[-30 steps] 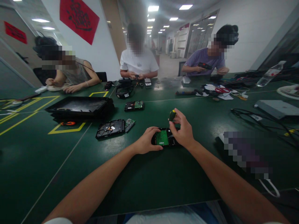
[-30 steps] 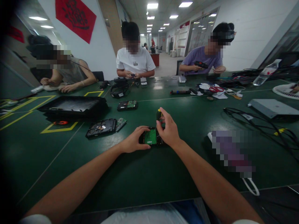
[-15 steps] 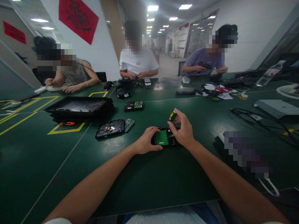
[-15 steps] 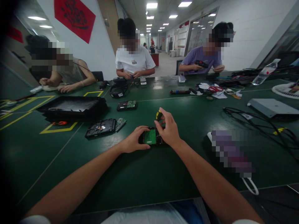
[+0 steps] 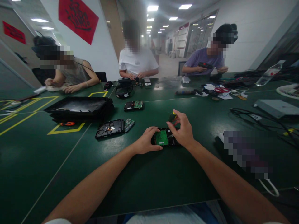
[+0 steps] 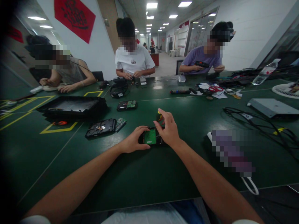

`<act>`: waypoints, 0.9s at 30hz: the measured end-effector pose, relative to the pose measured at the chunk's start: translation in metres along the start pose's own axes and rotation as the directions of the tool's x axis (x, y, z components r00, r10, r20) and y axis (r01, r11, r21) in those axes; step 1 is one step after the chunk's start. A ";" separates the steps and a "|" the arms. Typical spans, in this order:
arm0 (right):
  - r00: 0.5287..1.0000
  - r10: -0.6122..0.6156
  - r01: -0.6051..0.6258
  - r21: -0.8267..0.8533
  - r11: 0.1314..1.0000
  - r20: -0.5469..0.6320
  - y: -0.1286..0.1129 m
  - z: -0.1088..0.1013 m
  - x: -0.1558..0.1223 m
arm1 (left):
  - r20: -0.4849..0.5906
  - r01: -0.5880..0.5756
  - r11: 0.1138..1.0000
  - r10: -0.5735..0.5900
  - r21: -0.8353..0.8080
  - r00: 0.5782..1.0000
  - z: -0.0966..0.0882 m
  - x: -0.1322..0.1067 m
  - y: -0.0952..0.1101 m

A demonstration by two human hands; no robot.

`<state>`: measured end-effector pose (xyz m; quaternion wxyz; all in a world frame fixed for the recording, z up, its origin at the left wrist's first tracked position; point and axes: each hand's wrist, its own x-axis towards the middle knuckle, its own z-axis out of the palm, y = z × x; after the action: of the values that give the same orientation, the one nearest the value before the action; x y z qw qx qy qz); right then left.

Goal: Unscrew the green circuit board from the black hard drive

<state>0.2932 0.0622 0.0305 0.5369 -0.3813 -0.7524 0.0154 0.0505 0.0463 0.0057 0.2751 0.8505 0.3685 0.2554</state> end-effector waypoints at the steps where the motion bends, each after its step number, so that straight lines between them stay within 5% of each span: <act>1: 1.000 0.003 -0.003 0.000 1.000 0.008 -0.001 0.000 0.000 | 0.000 0.001 1.000 -0.001 -0.002 1.000 0.000 0.000 0.000; 7: 0.997 0.033 -0.035 0.031 0.999 0.066 -0.006 0.001 0.000 | 0.000 0.009 1.000 -0.009 0.003 1.000 0.000 0.000 0.001; 27: 0.999 0.028 -0.029 -0.029 0.999 -0.024 -0.002 0.001 -0.001 | 0.002 0.001 1.000 -0.001 -0.011 1.000 0.000 0.000 -0.001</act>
<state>0.2911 0.0608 0.0301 0.5399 -0.3998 -0.7407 0.0077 0.0499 0.0465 0.0055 0.2801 0.8491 0.3670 0.2565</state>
